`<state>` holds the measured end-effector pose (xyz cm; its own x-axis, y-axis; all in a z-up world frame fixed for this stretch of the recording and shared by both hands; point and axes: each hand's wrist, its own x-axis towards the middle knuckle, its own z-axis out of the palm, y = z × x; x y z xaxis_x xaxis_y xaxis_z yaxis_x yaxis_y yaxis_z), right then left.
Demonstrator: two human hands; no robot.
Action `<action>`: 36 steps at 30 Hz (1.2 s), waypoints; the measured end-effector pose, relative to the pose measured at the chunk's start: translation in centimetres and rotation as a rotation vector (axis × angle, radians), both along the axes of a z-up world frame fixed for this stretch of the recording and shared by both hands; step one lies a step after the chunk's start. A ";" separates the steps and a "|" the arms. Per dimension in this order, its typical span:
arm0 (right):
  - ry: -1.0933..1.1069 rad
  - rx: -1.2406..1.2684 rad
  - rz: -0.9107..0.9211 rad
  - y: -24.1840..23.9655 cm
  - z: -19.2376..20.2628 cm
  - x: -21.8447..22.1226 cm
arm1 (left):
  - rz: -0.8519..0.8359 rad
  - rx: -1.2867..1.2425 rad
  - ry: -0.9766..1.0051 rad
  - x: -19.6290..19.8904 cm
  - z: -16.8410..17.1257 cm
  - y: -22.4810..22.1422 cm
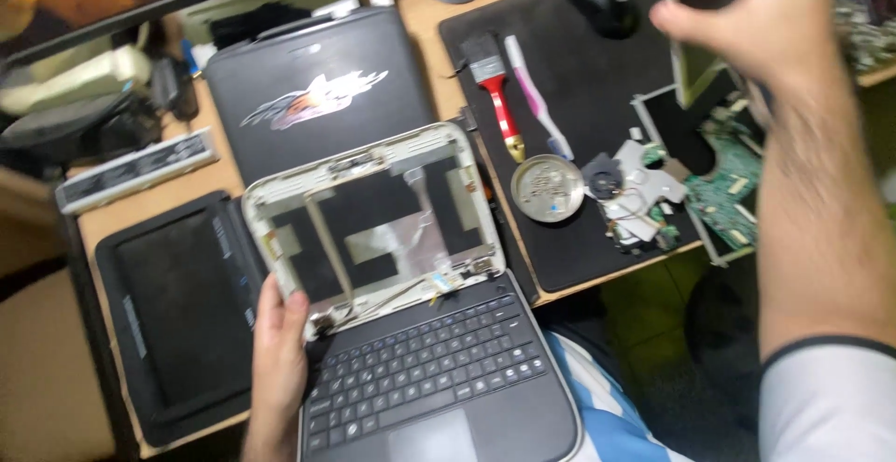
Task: Installing a replacement LCD screen into a laptop lid, connecting the display cable, and fastening screws.
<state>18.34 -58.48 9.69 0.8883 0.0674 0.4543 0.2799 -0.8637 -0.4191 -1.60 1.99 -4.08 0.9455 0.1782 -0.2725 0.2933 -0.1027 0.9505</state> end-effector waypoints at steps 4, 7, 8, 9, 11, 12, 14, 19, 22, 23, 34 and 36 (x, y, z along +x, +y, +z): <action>-0.048 -0.033 0.250 6.3 2.5 -6.1 | 0.059 -0.047 0.000 0.0 0.5 -0.5; -0.002 -0.040 0.473 13.0 3.4 -10.1 | 0.049 -0.072 -0.047 -0.2 -0.1 -0.2; 0.036 -0.088 0.492 14.9 3.0 -11.2 | 0.051 -0.051 -0.043 -0.3 0.1 -0.3; 0.074 -0.139 0.508 16.8 2.6 -12.2 | 0.051 -0.032 -0.038 -0.2 0.2 -0.3; 0.095 -0.214 0.550 19.1 1.0 -13.0 | 0.064 -0.077 -0.052 -0.3 0.6 -0.6; 0.118 -0.289 0.579 20.3 0.1 -13.4 | 0.064 -0.123 -0.066 -0.4 0.8 -0.7; 0.117 -0.306 0.636 22.3 -0.4 -13.6 | 0.058 -0.121 -0.101 -0.8 1.8 -0.9; 0.105 -0.331 0.762 26.4 -0.7 -14.4 | 0.031 0.166 -0.356 -3.1 4.0 -0.2; 0.076 -0.335 0.792 28.2 -0.5 -15.1 | 0.061 0.387 -0.449 -4.4 7.5 0.0; 0.044 -0.366 0.795 28.7 -0.3 -15.2 | -0.088 0.157 -0.316 -4.5 8.5 0.2; 0.124 0.408 0.505 21.7 -2.8 -17.0 | -0.170 -0.123 -0.182 -6.8 8.2 2.7; 0.373 0.518 0.370 18.8 -5.7 -18.9 | -0.287 0.055 -0.347 -6.7 8.7 2.9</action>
<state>-0.56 -39.72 3.97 0.9506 0.2516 0.1816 0.2740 -0.4060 -0.8718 -8.32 4.85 4.57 0.9924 -0.0994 0.0720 -0.0897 -0.1867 0.9783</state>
